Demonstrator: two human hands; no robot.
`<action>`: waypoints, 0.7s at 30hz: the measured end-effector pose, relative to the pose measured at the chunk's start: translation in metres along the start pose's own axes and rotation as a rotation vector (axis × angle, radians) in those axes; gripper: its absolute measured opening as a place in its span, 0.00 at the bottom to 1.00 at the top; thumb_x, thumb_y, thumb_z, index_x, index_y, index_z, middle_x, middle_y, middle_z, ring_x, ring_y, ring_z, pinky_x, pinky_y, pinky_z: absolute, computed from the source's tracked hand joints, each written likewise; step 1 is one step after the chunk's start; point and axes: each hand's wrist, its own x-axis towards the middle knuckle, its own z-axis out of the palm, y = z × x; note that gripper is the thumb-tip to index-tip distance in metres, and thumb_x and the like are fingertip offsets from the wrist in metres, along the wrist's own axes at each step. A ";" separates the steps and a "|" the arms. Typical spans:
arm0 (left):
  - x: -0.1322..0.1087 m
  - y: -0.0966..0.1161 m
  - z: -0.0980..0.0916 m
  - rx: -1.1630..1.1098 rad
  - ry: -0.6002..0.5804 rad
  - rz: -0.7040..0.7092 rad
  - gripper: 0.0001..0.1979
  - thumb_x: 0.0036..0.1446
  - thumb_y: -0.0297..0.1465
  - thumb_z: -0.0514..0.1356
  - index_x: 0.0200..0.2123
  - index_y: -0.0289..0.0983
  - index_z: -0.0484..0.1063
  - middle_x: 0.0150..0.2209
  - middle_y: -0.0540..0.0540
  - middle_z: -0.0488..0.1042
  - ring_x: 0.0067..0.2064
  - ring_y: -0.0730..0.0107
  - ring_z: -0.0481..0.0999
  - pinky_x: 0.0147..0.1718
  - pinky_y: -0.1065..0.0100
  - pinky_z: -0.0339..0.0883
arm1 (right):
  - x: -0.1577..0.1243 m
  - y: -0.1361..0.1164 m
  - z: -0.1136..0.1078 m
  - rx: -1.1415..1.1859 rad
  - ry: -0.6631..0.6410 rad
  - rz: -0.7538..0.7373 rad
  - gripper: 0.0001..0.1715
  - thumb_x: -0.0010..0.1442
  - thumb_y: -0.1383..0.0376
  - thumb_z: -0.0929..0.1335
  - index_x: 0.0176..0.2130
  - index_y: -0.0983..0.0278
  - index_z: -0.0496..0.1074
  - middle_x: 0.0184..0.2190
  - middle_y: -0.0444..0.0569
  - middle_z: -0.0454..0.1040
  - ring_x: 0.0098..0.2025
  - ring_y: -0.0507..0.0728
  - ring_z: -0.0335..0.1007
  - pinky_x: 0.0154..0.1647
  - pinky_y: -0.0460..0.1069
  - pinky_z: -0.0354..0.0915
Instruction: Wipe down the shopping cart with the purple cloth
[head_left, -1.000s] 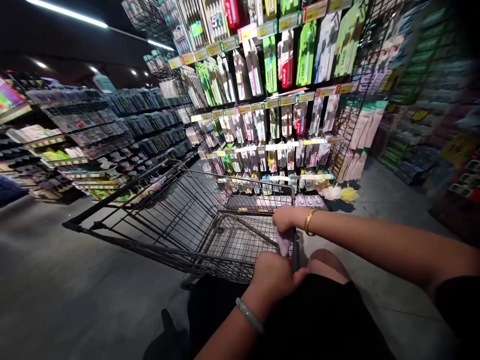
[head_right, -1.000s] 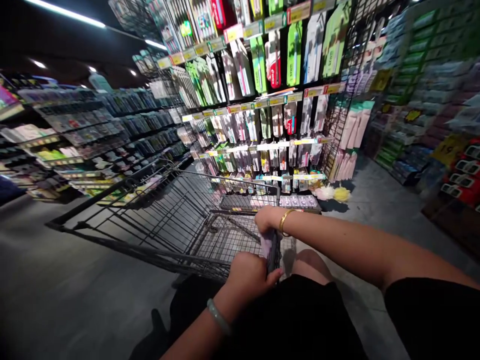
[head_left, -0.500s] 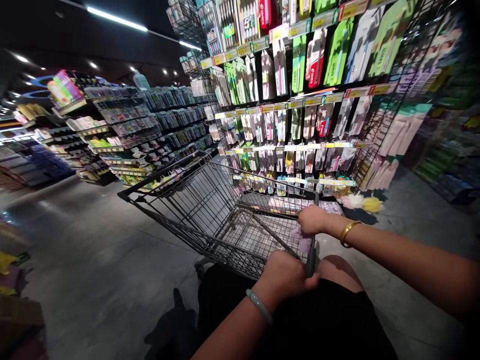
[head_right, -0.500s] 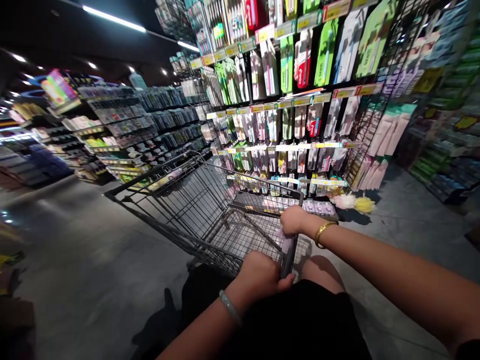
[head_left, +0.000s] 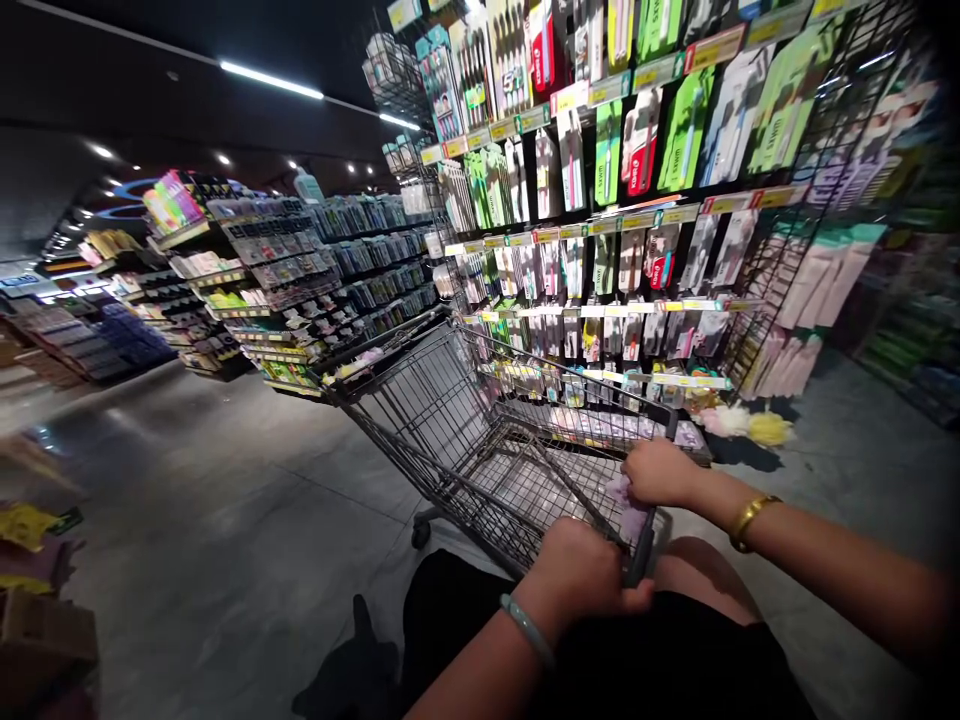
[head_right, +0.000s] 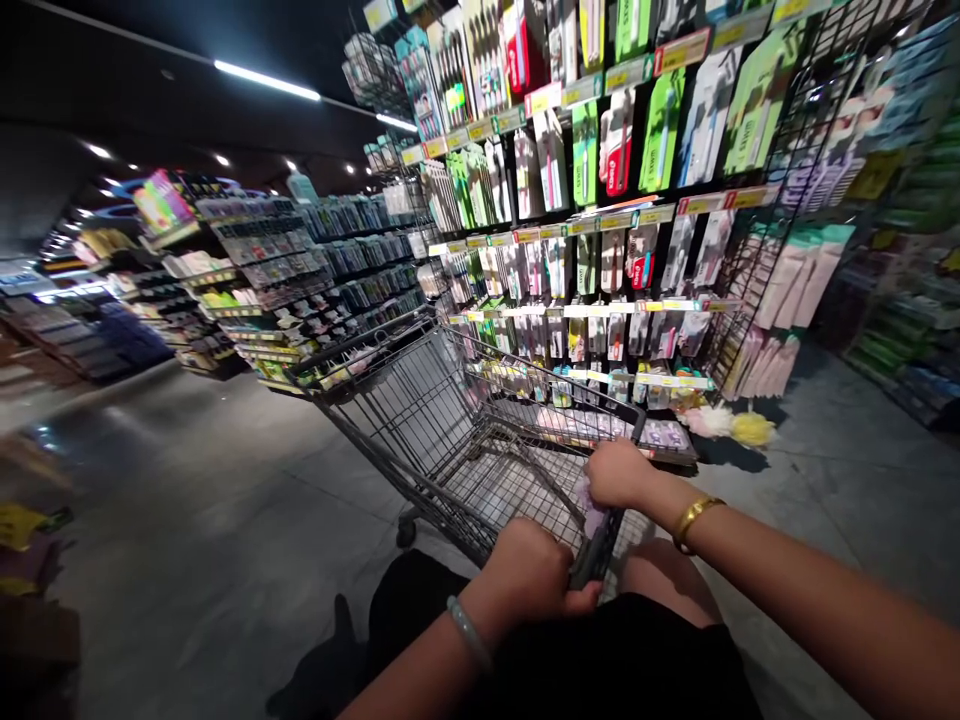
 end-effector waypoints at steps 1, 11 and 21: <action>-0.002 -0.002 0.001 0.002 0.002 0.010 0.31 0.56 0.57 0.52 0.27 0.36 0.81 0.20 0.43 0.76 0.23 0.63 0.74 0.25 0.66 0.60 | -0.003 -0.005 0.000 0.032 0.000 -0.019 0.17 0.53 0.65 0.65 0.36 0.66 0.82 0.36 0.62 0.80 0.43 0.69 0.75 0.40 0.56 0.63; -0.019 -0.022 0.001 0.063 0.062 0.170 0.30 0.56 0.56 0.53 0.24 0.36 0.77 0.17 0.44 0.72 0.20 0.66 0.71 0.22 0.66 0.56 | -0.010 -0.016 0.004 0.188 -0.041 -0.053 0.18 0.51 0.61 0.65 0.36 0.63 0.81 0.37 0.59 0.81 0.41 0.67 0.77 0.36 0.53 0.64; -0.047 -0.023 0.009 0.069 0.166 0.180 0.23 0.53 0.50 0.57 0.23 0.37 0.75 0.16 0.45 0.71 0.20 0.65 0.71 0.26 0.63 0.61 | -0.015 -0.027 0.003 0.149 -0.013 0.075 0.20 0.55 0.59 0.64 0.37 0.66 0.81 0.38 0.63 0.81 0.43 0.70 0.77 0.38 0.55 0.65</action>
